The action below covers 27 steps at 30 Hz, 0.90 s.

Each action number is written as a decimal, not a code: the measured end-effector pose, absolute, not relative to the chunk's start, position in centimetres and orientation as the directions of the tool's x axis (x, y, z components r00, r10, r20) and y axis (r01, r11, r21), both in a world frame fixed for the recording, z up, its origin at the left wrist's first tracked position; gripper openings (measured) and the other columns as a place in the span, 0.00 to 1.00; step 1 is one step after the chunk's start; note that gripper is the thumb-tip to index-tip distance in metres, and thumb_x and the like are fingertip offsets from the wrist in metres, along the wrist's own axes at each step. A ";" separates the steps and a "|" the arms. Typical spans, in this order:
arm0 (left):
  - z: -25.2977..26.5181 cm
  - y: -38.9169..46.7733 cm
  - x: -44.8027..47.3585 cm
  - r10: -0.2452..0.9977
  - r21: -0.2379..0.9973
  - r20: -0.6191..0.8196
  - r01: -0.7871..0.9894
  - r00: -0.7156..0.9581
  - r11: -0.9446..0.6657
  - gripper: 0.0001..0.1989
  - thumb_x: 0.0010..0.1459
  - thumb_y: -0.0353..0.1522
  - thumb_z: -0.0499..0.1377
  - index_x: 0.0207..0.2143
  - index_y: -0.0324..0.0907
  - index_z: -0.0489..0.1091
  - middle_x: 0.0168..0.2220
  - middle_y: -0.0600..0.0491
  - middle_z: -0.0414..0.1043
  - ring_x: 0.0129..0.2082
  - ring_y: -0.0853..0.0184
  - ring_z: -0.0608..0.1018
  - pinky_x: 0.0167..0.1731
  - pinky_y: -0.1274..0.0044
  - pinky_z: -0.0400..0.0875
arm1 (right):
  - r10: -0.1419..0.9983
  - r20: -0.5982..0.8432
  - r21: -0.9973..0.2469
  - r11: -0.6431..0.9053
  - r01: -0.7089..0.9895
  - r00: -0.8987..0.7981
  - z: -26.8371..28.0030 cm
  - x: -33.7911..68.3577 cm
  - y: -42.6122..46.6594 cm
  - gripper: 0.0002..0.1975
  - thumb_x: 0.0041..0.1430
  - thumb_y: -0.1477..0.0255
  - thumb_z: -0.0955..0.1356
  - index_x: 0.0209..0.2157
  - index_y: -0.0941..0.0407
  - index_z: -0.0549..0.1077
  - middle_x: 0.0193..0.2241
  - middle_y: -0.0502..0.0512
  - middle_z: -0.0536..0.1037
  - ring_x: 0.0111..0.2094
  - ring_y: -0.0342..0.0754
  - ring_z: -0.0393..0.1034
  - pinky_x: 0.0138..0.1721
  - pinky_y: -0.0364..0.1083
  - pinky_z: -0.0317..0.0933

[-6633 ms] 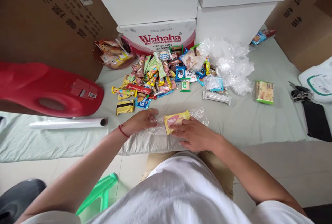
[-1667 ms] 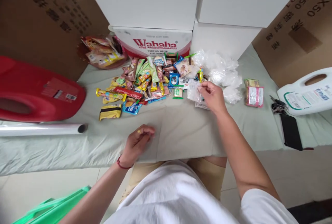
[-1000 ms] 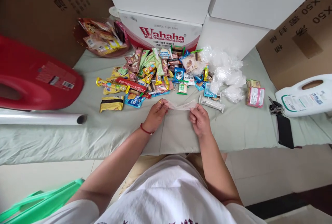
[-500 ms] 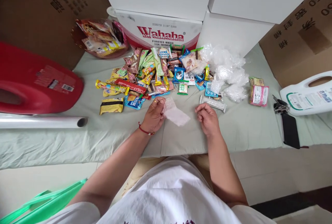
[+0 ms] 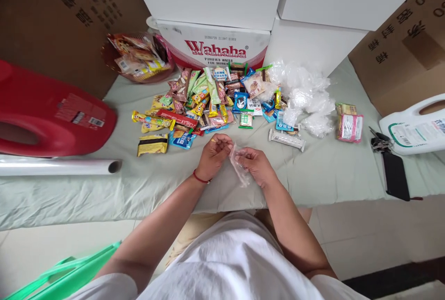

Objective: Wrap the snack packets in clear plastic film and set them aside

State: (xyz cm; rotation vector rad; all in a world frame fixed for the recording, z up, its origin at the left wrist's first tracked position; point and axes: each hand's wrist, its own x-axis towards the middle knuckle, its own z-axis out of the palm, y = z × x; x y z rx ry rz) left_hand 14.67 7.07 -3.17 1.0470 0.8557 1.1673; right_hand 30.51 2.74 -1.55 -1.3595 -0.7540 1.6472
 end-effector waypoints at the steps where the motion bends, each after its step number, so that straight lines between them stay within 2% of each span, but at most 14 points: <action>1: -3.3 7.1 14.7 0.982 0.948 -0.021 -0.308 0.185 0.078 0.15 0.52 0.39 0.70 0.37 0.43 0.71 0.32 0.56 0.72 0.29 0.71 0.72 0.31 0.78 0.67 | 0.898 -0.440 -0.875 -0.429 -0.226 0.000 -1.5 30.6 2.8 0.23 0.37 0.57 0.82 0.31 0.56 0.79 0.24 0.47 0.76 0.22 0.40 0.61 0.24 0.42 0.51; 7: -3.3 7.7 14.3 0.986 0.858 -0.117 -0.488 0.119 0.161 0.18 0.47 0.37 0.75 0.36 0.43 0.72 0.31 0.58 0.72 0.28 0.74 0.71 0.28 0.80 0.65 | 0.932 -0.267 -0.948 -0.209 -0.240 0.244 -0.8 32.6 3.4 0.18 0.45 0.58 0.80 0.31 0.53 0.75 0.27 0.46 0.76 0.27 0.43 0.66 0.31 0.43 0.60; 9: -2.9 7.8 13.9 0.972 0.788 -0.170 -0.570 0.160 0.232 0.20 0.48 0.39 0.75 0.39 0.44 0.72 0.34 0.56 0.74 0.29 0.74 0.73 0.28 0.80 0.66 | 0.931 -0.226 -0.945 -0.138 -0.296 0.286 -0.6 33.0 3.7 0.18 0.46 0.59 0.79 0.31 0.52 0.73 0.30 0.46 0.76 0.30 0.44 0.68 0.34 0.43 0.62; 11: -2.5 7.7 13.6 0.938 0.709 -0.222 -0.617 0.265 0.342 0.23 0.50 0.45 0.74 0.43 0.44 0.73 0.40 0.52 0.78 0.31 0.72 0.76 0.30 0.79 0.68 | 0.918 -0.215 -0.932 -0.091 -0.351 0.333 -0.6 32.9 4.0 0.19 0.46 0.59 0.80 0.33 0.52 0.72 0.30 0.45 0.75 0.30 0.43 0.67 0.33 0.43 0.61; 14: -2.3 7.2 13.6 0.852 0.673 -0.256 -0.548 0.456 0.496 0.31 0.49 0.55 0.71 0.46 0.41 0.76 0.47 0.44 0.78 0.36 0.67 0.78 0.32 0.76 0.71 | 0.879 -0.223 -0.924 -0.053 -0.379 0.421 -1.0 31.6 4.3 0.20 0.45 0.59 0.79 0.34 0.53 0.72 0.29 0.45 0.74 0.28 0.42 0.65 0.31 0.43 0.59; 17: -2.4 6.6 14.3 0.813 0.751 -0.246 -0.427 0.527 0.504 0.31 0.47 0.54 0.72 0.43 0.40 0.78 0.44 0.46 0.78 0.39 0.65 0.77 0.33 0.76 0.72 | 0.857 -0.189 -0.944 -0.023 -0.330 0.479 -1.6 29.7 4.2 0.18 0.49 0.58 0.77 0.34 0.53 0.72 0.29 0.46 0.74 0.29 0.43 0.65 0.31 0.43 0.59; 21: -2.6 6.5 14.9 0.882 0.751 -0.243 -0.498 0.404 0.435 0.23 0.45 0.44 0.77 0.36 0.42 0.74 0.35 0.55 0.76 0.34 0.70 0.75 0.34 0.77 0.71 | 0.890 -0.147 -0.968 -0.039 -0.249 0.432 -1.9 28.7 3.8 0.16 0.53 0.58 0.76 0.35 0.54 0.73 0.27 0.45 0.73 0.27 0.42 0.63 0.30 0.43 0.58; 24: -2.4 6.8 14.8 0.920 0.709 -0.261 -0.589 0.292 0.388 0.23 0.45 0.43 0.77 0.32 0.43 0.68 0.29 0.60 0.70 0.29 0.73 0.72 0.30 0.79 0.70 | 0.882 -0.190 -0.943 -0.043 -0.329 0.430 -1.5 29.6 3.8 0.18 0.50 0.58 0.78 0.34 0.53 0.71 0.26 0.43 0.69 0.25 0.41 0.59 0.29 0.42 0.57; 27: -2.2 7.1 14.5 0.938 0.715 -0.270 -0.606 0.219 0.347 0.26 0.42 0.44 0.77 0.31 0.44 0.66 0.27 0.62 0.65 0.26 0.75 0.68 0.26 0.82 0.66 | 0.891 -0.200 -0.920 -0.028 -0.390 0.409 -0.6 30.9 3.7 0.19 0.48 0.59 0.79 0.34 0.51 0.70 0.28 0.44 0.70 0.29 0.42 0.64 0.32 0.43 0.61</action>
